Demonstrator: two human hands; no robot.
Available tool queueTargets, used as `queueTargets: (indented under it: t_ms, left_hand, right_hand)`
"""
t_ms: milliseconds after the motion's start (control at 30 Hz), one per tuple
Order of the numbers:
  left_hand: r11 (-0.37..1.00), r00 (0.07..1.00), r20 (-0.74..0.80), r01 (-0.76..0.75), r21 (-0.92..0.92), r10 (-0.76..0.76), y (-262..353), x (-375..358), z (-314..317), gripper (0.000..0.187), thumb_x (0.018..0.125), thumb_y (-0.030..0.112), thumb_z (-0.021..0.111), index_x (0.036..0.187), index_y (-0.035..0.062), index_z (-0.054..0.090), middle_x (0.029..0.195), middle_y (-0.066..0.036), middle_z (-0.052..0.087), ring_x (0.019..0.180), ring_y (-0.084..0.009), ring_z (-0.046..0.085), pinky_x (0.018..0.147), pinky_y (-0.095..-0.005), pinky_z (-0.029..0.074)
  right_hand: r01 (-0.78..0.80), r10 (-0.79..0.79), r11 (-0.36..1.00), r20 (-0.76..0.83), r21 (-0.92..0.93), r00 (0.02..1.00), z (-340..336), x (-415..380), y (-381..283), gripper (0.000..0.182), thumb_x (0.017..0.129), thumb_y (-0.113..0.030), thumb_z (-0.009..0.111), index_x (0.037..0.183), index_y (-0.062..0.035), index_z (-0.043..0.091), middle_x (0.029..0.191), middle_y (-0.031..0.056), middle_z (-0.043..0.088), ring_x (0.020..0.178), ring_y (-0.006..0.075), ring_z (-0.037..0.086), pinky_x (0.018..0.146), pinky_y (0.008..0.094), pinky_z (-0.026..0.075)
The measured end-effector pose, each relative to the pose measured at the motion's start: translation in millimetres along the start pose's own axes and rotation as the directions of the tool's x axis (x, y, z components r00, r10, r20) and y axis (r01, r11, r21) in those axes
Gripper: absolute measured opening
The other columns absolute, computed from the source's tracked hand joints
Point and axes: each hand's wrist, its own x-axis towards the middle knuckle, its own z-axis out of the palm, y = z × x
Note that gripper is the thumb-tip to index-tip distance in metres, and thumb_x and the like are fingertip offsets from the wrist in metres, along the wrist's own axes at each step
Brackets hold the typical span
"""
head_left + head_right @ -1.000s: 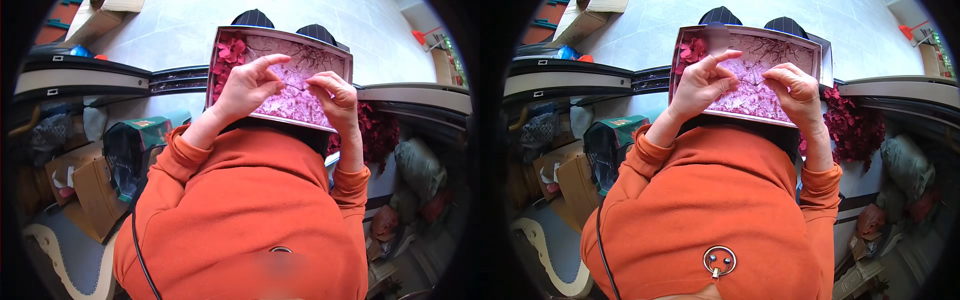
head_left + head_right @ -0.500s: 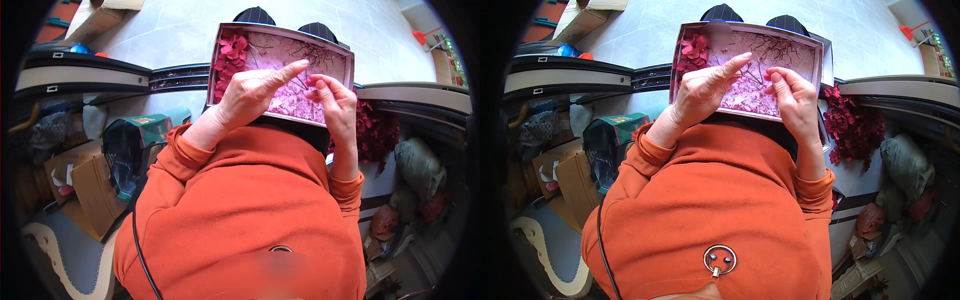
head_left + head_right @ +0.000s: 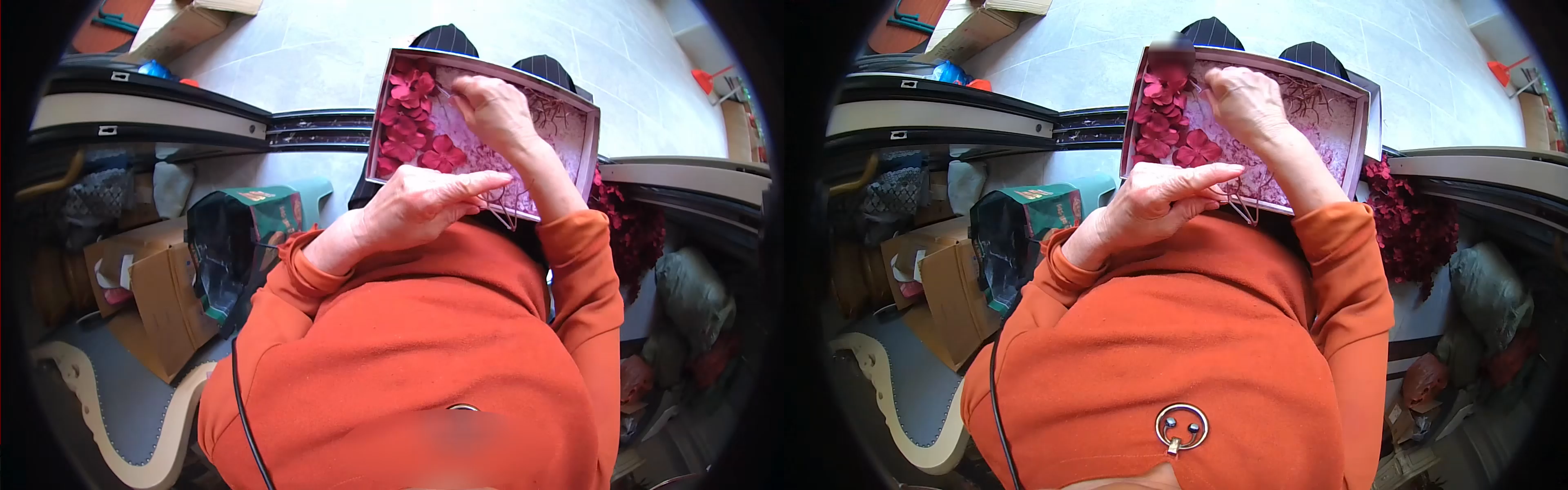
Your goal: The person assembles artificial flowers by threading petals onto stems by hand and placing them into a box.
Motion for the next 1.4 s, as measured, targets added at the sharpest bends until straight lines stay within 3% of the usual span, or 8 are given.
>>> queueTargets:
  t_ms: [167,333,467,533,700,833,1133,1400]
  left_hand:
    - [0.998,0.981,-0.192,0.003,0.068,0.01,-11.2,0.8,-5.4,0.044,0.079,0.0,0.07,0.12,0.011,0.062,0.081,-0.009,0.07,0.067,-0.02,0.069,0.059,-0.0289,0.054]
    - [0.999,0.985,-0.169,0.041,-0.018,-0.043,-12.3,3.4,-7.9,0.058,0.08,-0.005,0.07,0.132,0.0012,0.048,0.108,-0.012,0.069,0.086,-0.0191,0.071,0.073,-0.028,0.057]
    - [0.998,0.981,-0.186,0.058,0.02,-0.054,-9.3,4.8,-4.5,0.066,0.078,-0.004,0.071,0.138,0.0017,0.042,0.098,-0.012,0.071,0.082,-0.0192,0.072,0.071,-0.0285,0.057]
    - [0.996,0.978,-0.201,0.067,0.065,-0.053,-8.2,5.5,-2.8,0.068,0.078,-0.004,0.072,0.139,0.0021,0.042,0.094,-0.012,0.071,0.08,-0.0189,0.072,0.069,-0.0287,0.057]
    - [0.956,0.993,-0.121,0.042,0.291,-0.007,-4.9,3.7,2.6,0.076,0.079,-0.005,0.069,0.145,0.005,0.034,0.082,-0.012,0.07,0.068,-0.0178,0.069,0.062,-0.0301,0.055]
    - [0.99,0.985,-0.151,0.096,0.106,-0.08,4.6,6.0,2.5,0.077,0.08,-0.006,0.068,0.147,0.0063,0.031,0.079,-0.011,0.069,0.065,-0.0161,0.067,0.06,-0.0279,0.054]
    - [0.943,0.962,-0.032,0.258,-0.211,-0.271,9.4,-0.5,3.0,0.069,0.083,-0.001,0.068,0.144,0.0056,0.035,0.093,-0.009,0.067,0.069,-0.0096,0.064,0.063,-0.0236,0.053]
    - [0.976,0.982,0.108,0.17,-0.137,-0.156,11.7,-9.4,16.7,0.015,0.081,0.008,0.069,0.094,0.0022,0.065,0.076,-0.012,0.065,0.07,-0.0291,0.065,0.062,-0.0341,0.051]
  right_hand:
    - [0.085,-0.096,0.992,-0.118,-0.098,0.988,-20.5,-25.5,18.3,0.009,0.084,-0.008,0.053,0.082,-0.0051,0.061,0.081,0.0123,0.065,0.073,0.0294,0.066,0.062,0.0401,0.053]
    - [-0.1,0.079,0.963,-0.091,-0.251,0.993,-73.0,-71.3,41.2,0.029,0.083,0.001,0.058,0.11,-0.0095,0.063,0.089,0.0129,0.064,0.075,0.0291,0.066,0.065,0.0383,0.055]
    - [-0.087,0.026,0.98,-0.325,-0.176,0.946,-101.6,-96.6,15.2,0.033,0.084,0.002,0.062,0.115,-0.0068,0.062,0.093,0.0126,0.064,0.075,0.0247,0.065,0.066,0.0364,0.053]
    - [0.005,0.105,0.964,-0.395,0.268,0.912,-99.6,-108.9,-6.5,0.024,0.081,0.004,0.065,0.104,-0.0016,0.065,0.094,0.0134,0.065,0.075,0.0222,0.064,0.066,0.0344,0.052]
    - [0.388,-0.366,0.921,-0.443,-0.045,0.819,-64.7,-114.2,-37.7,0.024,0.068,0.0,0.066,0.092,-0.002,0.066,0.092,0.0087,0.063,0.082,0.0238,0.061,0.07,0.037,0.048]
    - [0.373,-0.411,0.911,-0.285,-0.179,0.866,-51.6,-111.5,-40.1,0.025,0.071,-0.01,0.062,0.094,-0.0016,0.066,0.095,0.0082,0.063,0.087,0.0228,0.06,0.078,0.038,0.045]
    - [0.255,-0.187,0.93,-0.256,0.264,0.948,-52.4,-119.3,-41.4,0.015,0.073,0.0,0.066,0.085,-0.0038,0.058,0.078,0.008,0.056,0.073,0.0262,0.054,0.072,0.0375,0.04]
    - [-0.058,0.105,0.741,-0.03,0.669,0.994,-55.1,-142.5,-40.3,0.01,0.077,0.001,0.068,0.083,-0.0026,0.061,0.075,0.0077,0.057,0.071,0.0239,0.053,0.069,0.0331,0.041]
